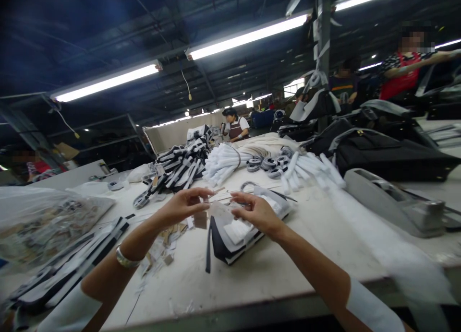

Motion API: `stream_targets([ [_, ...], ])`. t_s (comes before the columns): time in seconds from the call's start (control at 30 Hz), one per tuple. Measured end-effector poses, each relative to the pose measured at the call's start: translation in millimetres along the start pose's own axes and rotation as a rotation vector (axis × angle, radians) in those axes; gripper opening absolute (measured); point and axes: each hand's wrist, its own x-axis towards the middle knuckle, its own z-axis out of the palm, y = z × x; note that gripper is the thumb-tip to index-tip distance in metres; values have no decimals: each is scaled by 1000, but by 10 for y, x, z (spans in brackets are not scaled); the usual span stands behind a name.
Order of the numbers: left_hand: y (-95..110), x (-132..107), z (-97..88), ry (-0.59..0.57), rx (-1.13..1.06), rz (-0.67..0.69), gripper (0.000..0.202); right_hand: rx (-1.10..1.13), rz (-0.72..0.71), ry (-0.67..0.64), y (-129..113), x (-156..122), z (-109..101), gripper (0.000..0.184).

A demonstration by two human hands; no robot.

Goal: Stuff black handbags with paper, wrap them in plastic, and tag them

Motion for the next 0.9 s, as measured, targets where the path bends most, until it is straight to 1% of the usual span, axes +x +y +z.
stream_targets([
  [0.07,0,21,1,-13,85,8,40,-17,-9,30,0,-44,-94,61],
  [0.2,19,60,36,-39,200,22,37,37,-11,22,-19,-126,-196,61],
  [0.4,76,106,188,-124,234,55,32,132,-53,-11,-43,-189,-246,58],
  [0.53,100,136,312,-83,202,123,28,92,-109,-24,-68,-201,-270,58],
  [0.6,127,154,393,-49,169,147,31,45,-128,-16,-106,-210,-265,58],
  [0.7,186,193,530,-29,104,137,34,-41,-148,6,-190,-229,-234,57],
  [0.77,230,222,608,-29,74,121,29,-92,-164,10,-249,-244,-211,55],
  [0.9,321,262,666,27,65,106,23,-170,-184,33,-327,-266,-199,55],
])
